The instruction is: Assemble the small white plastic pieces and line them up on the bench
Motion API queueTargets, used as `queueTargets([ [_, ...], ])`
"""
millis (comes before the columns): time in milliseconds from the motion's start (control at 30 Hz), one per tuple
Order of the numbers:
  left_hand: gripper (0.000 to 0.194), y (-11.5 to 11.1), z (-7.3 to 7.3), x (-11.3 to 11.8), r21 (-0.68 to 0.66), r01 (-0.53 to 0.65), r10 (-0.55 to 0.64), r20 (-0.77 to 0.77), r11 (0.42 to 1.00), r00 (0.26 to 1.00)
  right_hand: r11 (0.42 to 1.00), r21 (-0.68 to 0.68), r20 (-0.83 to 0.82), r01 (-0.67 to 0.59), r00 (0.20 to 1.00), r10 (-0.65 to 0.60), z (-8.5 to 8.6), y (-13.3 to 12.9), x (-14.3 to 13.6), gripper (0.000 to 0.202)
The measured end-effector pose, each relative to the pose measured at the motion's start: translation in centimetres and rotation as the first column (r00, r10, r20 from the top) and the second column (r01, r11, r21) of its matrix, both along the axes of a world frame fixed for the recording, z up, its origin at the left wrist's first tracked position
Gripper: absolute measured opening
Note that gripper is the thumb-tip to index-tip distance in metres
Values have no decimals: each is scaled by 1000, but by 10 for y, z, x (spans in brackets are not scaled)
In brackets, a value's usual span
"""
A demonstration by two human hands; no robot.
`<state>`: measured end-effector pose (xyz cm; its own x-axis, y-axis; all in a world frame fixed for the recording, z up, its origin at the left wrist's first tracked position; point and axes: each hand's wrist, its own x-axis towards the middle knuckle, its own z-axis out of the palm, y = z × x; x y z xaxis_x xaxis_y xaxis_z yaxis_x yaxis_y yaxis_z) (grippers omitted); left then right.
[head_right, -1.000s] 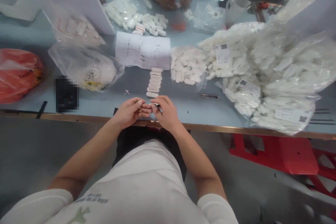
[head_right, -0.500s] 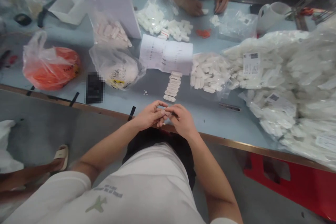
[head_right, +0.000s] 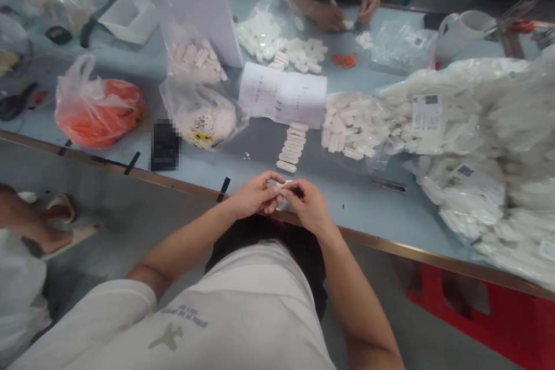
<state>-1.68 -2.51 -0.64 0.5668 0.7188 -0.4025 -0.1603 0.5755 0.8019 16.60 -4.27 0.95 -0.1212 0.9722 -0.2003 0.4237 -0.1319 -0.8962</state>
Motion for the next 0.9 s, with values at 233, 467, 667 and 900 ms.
queueTargets([
  [233, 46, -1, 6, 1, -70, -24, 22, -25, 997, 999, 945, 322, 142, -57, 990, 11, -11, -3, 0, 20],
  [467, 49, -3, 10, 5, -105, -78, 73, -50, 991, 996, 907, 403, 236, -120, 972, 24, -13, -6, 0, 19],
  [667, 43, -5, 7, 5, 1, -92, 91, -157, 996, 983, 908, 407, 257, -103, 966, -6, -15, -7, -1, 17],
  [900, 36, -6, 6, 5, 63, -63, 76, -225, 996, 971, 912, 397, 280, -104, 960, -12, -17, -8, -3, 13],
])
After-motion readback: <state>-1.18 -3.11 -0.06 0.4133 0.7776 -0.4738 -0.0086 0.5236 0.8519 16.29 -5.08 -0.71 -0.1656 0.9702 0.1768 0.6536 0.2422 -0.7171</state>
